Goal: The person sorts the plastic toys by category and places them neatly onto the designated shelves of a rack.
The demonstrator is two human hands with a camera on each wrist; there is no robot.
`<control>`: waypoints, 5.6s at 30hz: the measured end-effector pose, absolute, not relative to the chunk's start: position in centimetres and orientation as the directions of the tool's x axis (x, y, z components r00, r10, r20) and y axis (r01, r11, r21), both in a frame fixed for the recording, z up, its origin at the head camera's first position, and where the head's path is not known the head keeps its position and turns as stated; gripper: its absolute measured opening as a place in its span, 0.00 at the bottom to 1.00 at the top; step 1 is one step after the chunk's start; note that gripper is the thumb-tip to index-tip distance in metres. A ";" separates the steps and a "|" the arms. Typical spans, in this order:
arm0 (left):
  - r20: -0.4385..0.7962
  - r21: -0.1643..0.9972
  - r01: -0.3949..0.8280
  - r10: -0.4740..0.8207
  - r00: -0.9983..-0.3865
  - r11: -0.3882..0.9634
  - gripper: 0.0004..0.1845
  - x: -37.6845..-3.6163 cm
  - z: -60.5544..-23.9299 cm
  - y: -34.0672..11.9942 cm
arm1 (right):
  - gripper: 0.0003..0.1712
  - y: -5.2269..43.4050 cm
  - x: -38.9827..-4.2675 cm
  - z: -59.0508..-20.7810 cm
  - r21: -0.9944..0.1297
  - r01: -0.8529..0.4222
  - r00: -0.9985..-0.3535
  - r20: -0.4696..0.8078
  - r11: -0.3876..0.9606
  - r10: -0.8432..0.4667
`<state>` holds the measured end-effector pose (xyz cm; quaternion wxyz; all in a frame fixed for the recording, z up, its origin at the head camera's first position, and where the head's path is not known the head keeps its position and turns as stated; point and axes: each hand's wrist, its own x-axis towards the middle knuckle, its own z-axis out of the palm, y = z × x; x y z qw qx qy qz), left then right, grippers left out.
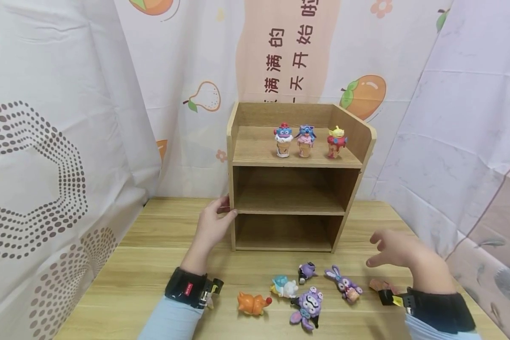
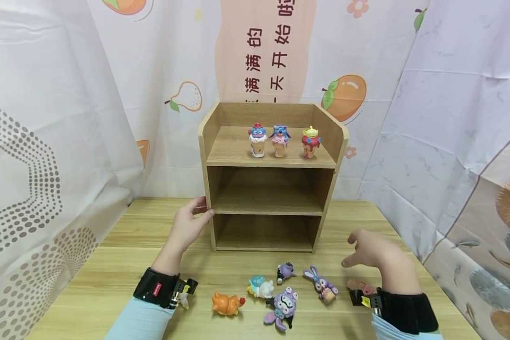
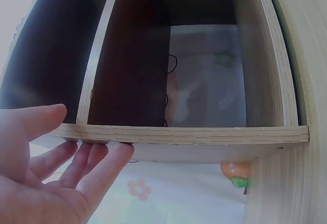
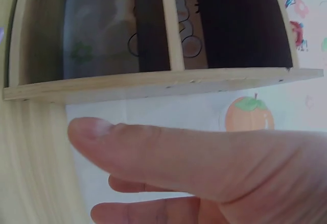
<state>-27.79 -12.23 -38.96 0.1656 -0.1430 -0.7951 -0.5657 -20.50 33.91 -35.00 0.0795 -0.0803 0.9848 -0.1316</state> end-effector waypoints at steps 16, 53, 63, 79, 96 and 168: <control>0.425 0.855 0.416 0.040 -0.904 0.311 0.25 -27.8 -39.1 -12.2 | 0.29 35.7 -20.6 -39.0 -0.307 -0.089 -0.961 -0.223 0.947 -0.163; 0.424 0.850 0.414 0.040 -0.905 0.325 0.25 -27.8 -39.0 -12.2 | 0.10 35.2 -21.0 -41.9 -0.476 0.174 -0.927 -0.375 0.862 -0.019; 0.424 0.852 0.415 0.044 -0.905 0.319 0.25 -27.8 -39.1 -12.3 | 0.09 34.1 -22.3 -41.7 -0.471 0.125 -0.955 -0.297 0.873 -0.023; 0.424 0.850 0.415 0.045 -0.905 0.324 0.25 -27.9 -39.0 -12.2 | 0.27 35.7 -22.4 -41.0 -0.435 0.013 -0.964 -0.244 0.901 -0.104; 0.411 0.858 0.401 0.041 -0.911 0.321 0.28 -27.8 -39.0 -12.1 | 0.25 36.1 -21.3 -42.4 -0.469 -0.006 -0.958 -0.251 0.883 -0.140; 0.419 0.853 0.409 0.043 -0.907 0.324 0.28 -28.0 -39.1 -12.2 | 0.15 35.9 -22.5 -42.5 -0.362 -0.254 -0.965 0.032 0.897 -0.260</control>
